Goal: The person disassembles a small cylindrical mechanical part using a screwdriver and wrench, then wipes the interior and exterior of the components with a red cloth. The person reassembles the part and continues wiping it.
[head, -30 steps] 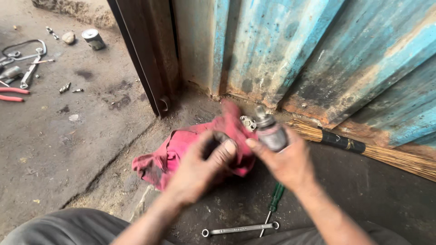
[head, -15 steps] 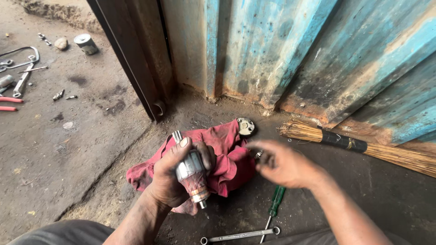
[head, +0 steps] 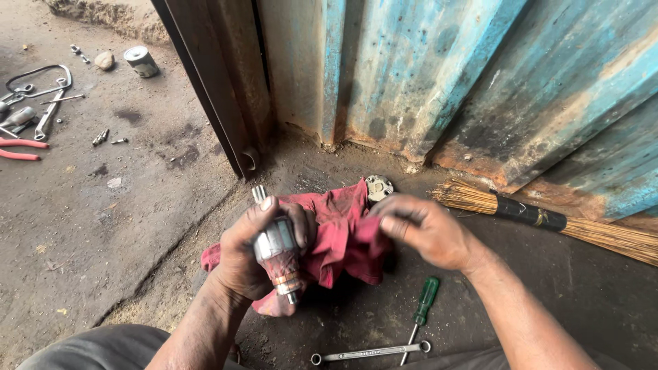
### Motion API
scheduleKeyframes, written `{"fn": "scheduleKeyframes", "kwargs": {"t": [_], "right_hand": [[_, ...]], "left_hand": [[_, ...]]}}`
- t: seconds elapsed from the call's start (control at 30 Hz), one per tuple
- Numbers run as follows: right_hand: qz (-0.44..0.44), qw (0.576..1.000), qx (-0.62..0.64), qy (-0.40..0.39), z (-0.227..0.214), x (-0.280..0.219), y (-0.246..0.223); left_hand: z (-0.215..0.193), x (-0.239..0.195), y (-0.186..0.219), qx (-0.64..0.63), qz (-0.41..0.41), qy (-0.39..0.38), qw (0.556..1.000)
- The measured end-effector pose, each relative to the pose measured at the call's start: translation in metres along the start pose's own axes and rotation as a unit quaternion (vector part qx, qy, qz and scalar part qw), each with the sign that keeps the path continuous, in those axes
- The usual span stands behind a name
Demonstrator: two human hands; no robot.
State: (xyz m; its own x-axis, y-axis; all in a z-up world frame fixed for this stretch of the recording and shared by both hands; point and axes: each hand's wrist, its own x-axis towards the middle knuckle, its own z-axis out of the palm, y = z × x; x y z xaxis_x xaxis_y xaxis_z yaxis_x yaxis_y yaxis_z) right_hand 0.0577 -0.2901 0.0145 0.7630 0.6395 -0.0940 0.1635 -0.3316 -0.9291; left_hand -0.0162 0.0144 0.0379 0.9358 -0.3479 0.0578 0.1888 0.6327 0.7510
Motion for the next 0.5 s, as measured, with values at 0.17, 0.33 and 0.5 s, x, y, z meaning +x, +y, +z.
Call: {"fn": "scheduleKeyframes", "kwargs": {"t": [0.17, 0.33, 0.5], "right_hand": [[0.010, 0.991, 0.115, 0.069, 0.019, 0.007, 0.002], [-0.088, 0.980, -0.171, -0.051, 0.030, 0.005, -0.015], [0.032, 0.995, -0.090, -0.018, 0.000, 0.011, 0.007]], "left_hand": [[0.005, 0.001, 0.001, -0.005, 0.032, 0.005, 0.999], [0.004, 0.000, 0.005, 0.000, 0.083, 0.025, 0.996], [0.000, 0.000, 0.020, -0.019, 0.091, 0.115, 0.989]]}}
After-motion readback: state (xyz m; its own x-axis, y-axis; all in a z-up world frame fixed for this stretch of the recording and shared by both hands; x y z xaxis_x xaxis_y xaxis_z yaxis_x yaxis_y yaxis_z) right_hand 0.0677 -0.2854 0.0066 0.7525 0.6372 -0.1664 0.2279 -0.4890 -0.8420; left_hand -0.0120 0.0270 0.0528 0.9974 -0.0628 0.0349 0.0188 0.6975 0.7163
